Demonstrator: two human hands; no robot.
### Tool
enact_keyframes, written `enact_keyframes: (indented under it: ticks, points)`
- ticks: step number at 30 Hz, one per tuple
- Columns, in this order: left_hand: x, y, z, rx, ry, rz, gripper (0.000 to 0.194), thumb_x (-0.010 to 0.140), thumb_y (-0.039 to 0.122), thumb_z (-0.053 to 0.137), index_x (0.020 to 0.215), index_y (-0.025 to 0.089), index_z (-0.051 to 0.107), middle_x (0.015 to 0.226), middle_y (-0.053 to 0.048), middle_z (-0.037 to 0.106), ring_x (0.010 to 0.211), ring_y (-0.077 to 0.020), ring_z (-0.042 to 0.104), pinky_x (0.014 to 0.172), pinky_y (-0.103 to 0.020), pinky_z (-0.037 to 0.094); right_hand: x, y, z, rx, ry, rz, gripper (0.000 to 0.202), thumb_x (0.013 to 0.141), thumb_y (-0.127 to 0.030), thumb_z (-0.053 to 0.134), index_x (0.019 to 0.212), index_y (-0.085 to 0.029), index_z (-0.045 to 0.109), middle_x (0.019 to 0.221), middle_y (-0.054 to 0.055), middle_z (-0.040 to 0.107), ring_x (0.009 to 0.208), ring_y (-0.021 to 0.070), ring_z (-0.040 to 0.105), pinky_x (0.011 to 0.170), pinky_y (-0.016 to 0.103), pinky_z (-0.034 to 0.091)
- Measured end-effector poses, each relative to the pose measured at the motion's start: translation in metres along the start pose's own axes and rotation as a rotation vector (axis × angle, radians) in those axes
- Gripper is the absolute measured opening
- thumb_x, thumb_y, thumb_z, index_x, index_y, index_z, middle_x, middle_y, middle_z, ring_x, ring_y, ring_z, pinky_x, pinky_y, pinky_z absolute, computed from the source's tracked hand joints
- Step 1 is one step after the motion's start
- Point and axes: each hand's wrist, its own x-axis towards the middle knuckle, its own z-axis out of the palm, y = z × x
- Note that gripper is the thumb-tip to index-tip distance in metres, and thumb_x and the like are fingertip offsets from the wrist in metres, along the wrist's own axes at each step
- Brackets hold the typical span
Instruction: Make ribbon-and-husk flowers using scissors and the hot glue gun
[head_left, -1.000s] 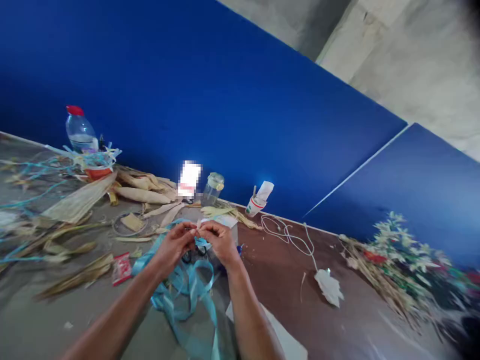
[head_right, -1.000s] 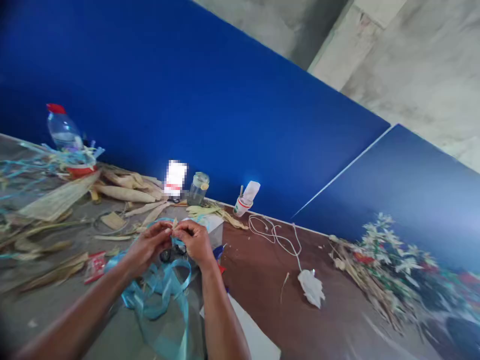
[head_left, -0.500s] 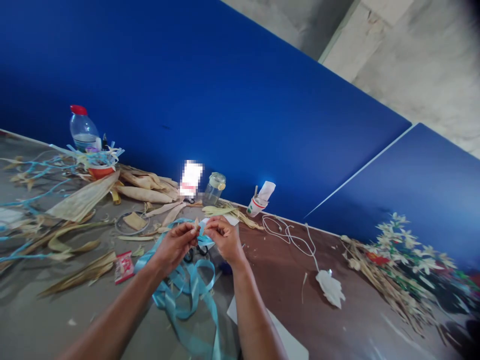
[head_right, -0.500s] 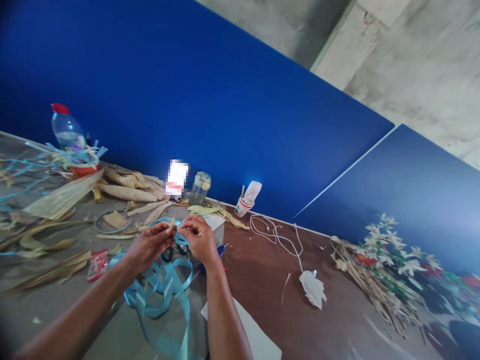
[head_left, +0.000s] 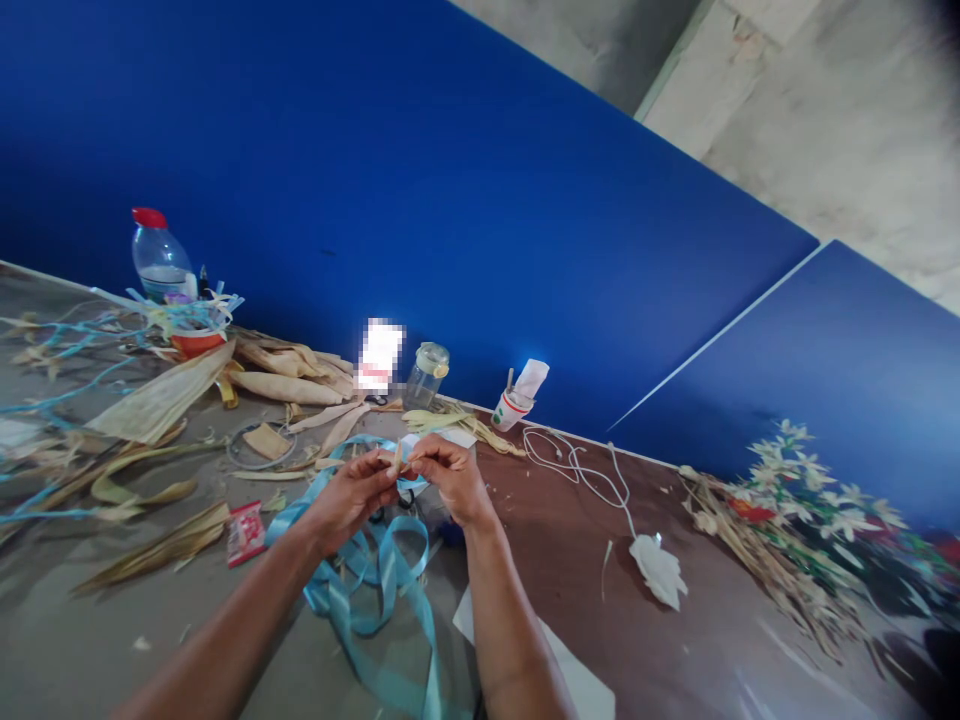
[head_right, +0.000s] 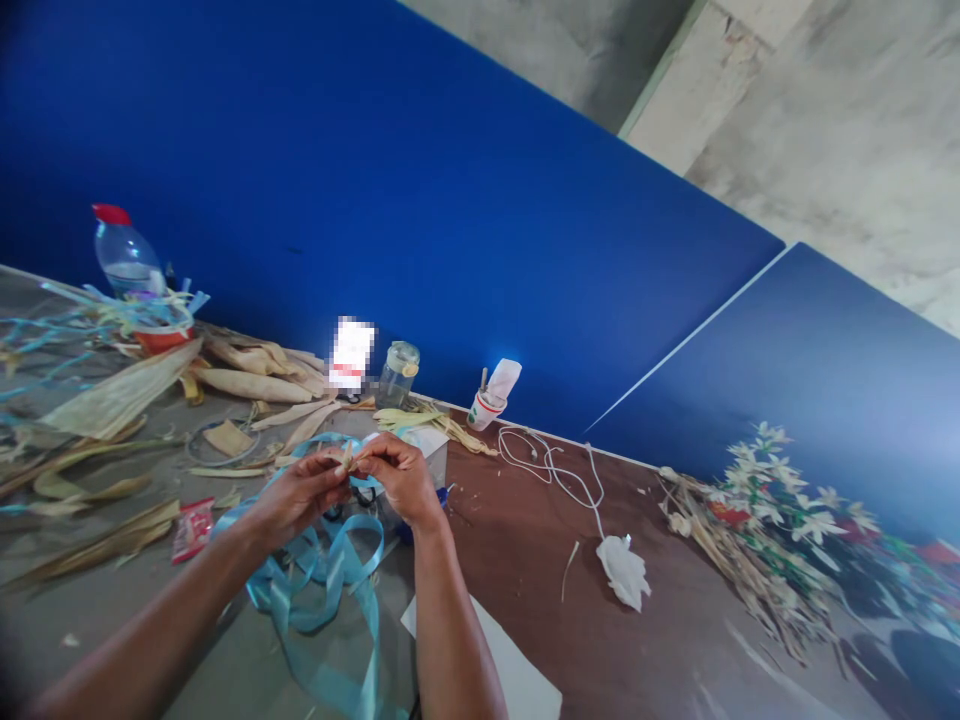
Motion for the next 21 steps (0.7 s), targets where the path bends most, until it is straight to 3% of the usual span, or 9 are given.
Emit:
enact_keyframes:
  ticks: [7, 15, 21]
  points:
    - [-0.0020, -0.0008, -0.0034, -0.018, -0.101, -0.028, 0.009, 0.075, 0.022, 0.071, 0.078, 0.015, 0.066, 0.074, -0.005, 0.069, 0.046, -0.0030, 0.045, 0.048, -0.018, 0.034, 0.0001, 0.0034, -0.0059, 0.008, -0.088, -0.085, 0.008, 0.072, -0.031, 0.074, 0.073, -0.024, 0.073, 0.070, -0.001, 0.057, 0.056, 0.0110, 0.056, 0.061, 0.028, 0.046]
    - [-0.0045, 0.0050, 0.0036, 0.000, -0.078, -0.090, 0.019, 0.068, 0.025, 0.077, 0.078, 0.015, 0.065, 0.064, -0.002, 0.066, 0.044, -0.0039, 0.047, 0.047, -0.017, 0.034, -0.0004, 0.0056, -0.0097, -0.081, -0.079, -0.117, 0.012, 0.070, -0.037, 0.075, 0.072, -0.025, 0.075, 0.070, 0.001, 0.060, 0.071, 0.0151, 0.055, 0.074, 0.031, 0.045]
    - [-0.0053, 0.0060, 0.0022, 0.000, -0.095, -0.153, 0.022, 0.064, 0.025, 0.080, 0.076, 0.015, 0.065, 0.064, -0.003, 0.066, 0.045, -0.0051, 0.050, 0.048, -0.018, 0.036, -0.0017, 0.0036, -0.0107, -0.099, -0.097, -0.087, 0.015, 0.070, -0.041, 0.075, 0.071, -0.026, 0.075, 0.071, 0.001, 0.061, 0.071, 0.0159, 0.055, 0.075, 0.032, 0.045]
